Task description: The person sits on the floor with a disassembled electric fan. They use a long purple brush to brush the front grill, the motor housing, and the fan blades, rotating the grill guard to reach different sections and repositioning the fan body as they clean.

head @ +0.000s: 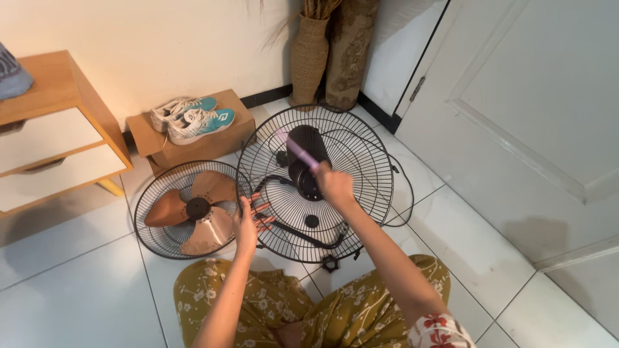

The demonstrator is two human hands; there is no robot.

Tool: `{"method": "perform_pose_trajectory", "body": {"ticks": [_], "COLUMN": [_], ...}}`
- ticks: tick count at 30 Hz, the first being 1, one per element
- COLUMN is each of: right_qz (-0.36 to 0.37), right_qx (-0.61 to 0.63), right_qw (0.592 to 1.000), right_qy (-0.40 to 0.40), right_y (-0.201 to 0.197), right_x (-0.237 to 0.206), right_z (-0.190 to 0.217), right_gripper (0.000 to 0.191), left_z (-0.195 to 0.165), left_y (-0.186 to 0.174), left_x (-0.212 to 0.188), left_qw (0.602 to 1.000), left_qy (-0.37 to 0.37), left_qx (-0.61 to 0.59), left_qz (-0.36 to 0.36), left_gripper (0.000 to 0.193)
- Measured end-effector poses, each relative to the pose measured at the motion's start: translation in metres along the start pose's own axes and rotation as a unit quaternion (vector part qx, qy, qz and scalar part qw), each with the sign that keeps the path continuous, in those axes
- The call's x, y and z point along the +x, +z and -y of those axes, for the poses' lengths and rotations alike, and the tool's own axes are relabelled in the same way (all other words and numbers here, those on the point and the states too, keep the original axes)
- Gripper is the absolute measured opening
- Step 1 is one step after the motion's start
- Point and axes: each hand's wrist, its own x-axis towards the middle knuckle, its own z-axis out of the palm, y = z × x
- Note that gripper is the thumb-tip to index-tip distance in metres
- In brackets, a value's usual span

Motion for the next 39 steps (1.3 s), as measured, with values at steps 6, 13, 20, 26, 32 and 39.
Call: {"method": "perform_pose_trajectory", "body": {"ticks": [6, 13, 20, 26, 32, 39], "right_qz": [-0.027, 0.021, -0.032, -0.039, -0.012, -0.112], "right_qx": [-0.026, 0.02, 0.035, 0.036, -0.002, 0.023], "right_qw": [0.999, 0.997, 0.995, 0.98, 0.991, 0.975], "right_qy": [-0.015, 0.078, 0.082, 0.191, 0.133, 0.188], "right_y": [-0.001, -0.002, 0.004, 0.005, -0.01, -0.048], "right_x": [0.002, -0.004, -0.016, -0.036, -0.065, -0.061], "right_z": [-0.005, -0.002, -0.016, -0.022, -0.016, -0.027], "right_gripper": [0.043, 0.045, 0.043, 0.041, 0.031, 0.037], "left_z": [-0.001, 0.0, 0.019, 0.042, 0.029, 0.036], "left_y": [0.0, 0.004, -0.004, -0.009, 0.003, 0.04], "left_x": [0.001, -0.001, 0.003, 0.009, -0.011, -0.023], "left_qw": [1.0, 1.0, 0.999, 0.996, 0.995, 0.973], "left_qy": [-0.018, -0.007, -0.032, 0.076, -0.001, 0.08], "left_qx": [-0.001, -0.013, -0.027, 0.023, -0.084, -0.191], "left_qz": [0.0, -0.003, -0.002, -0.045, -0.047, -0.103], "left_gripper": [0.066, 0.069, 0.068, 0.068, 0.063, 0.066]}}
